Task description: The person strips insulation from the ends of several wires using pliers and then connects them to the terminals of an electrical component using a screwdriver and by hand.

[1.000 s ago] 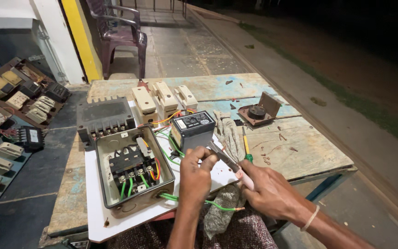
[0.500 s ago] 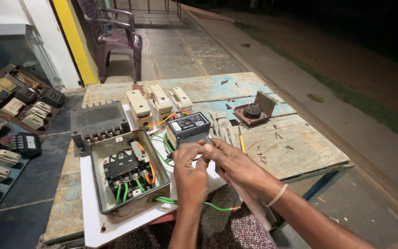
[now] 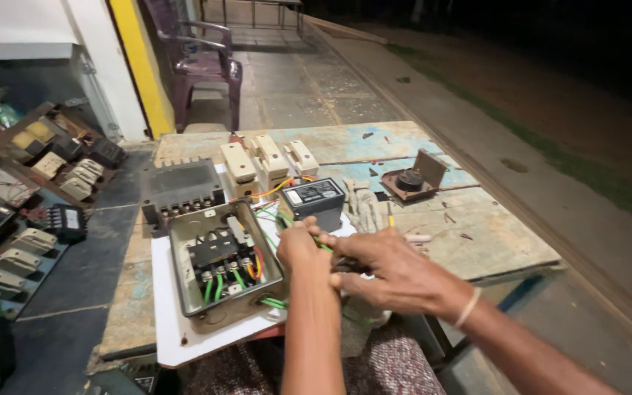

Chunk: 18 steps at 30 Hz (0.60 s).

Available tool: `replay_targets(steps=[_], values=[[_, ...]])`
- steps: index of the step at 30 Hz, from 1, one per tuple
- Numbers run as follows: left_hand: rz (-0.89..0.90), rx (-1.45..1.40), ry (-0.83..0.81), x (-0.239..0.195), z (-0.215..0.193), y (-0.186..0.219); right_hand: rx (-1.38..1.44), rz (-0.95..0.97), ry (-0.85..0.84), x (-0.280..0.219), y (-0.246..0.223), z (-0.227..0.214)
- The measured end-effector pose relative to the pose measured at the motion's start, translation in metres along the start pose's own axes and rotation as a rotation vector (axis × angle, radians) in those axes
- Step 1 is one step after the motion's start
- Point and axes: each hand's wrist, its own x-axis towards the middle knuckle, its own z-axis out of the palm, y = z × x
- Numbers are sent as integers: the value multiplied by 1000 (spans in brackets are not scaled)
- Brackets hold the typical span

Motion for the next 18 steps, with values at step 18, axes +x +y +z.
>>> replay_targets(steps=[18], values=[[-99, 205, -126, 57, -31, 3, -135, -395, 625, -16, -13, 54]])
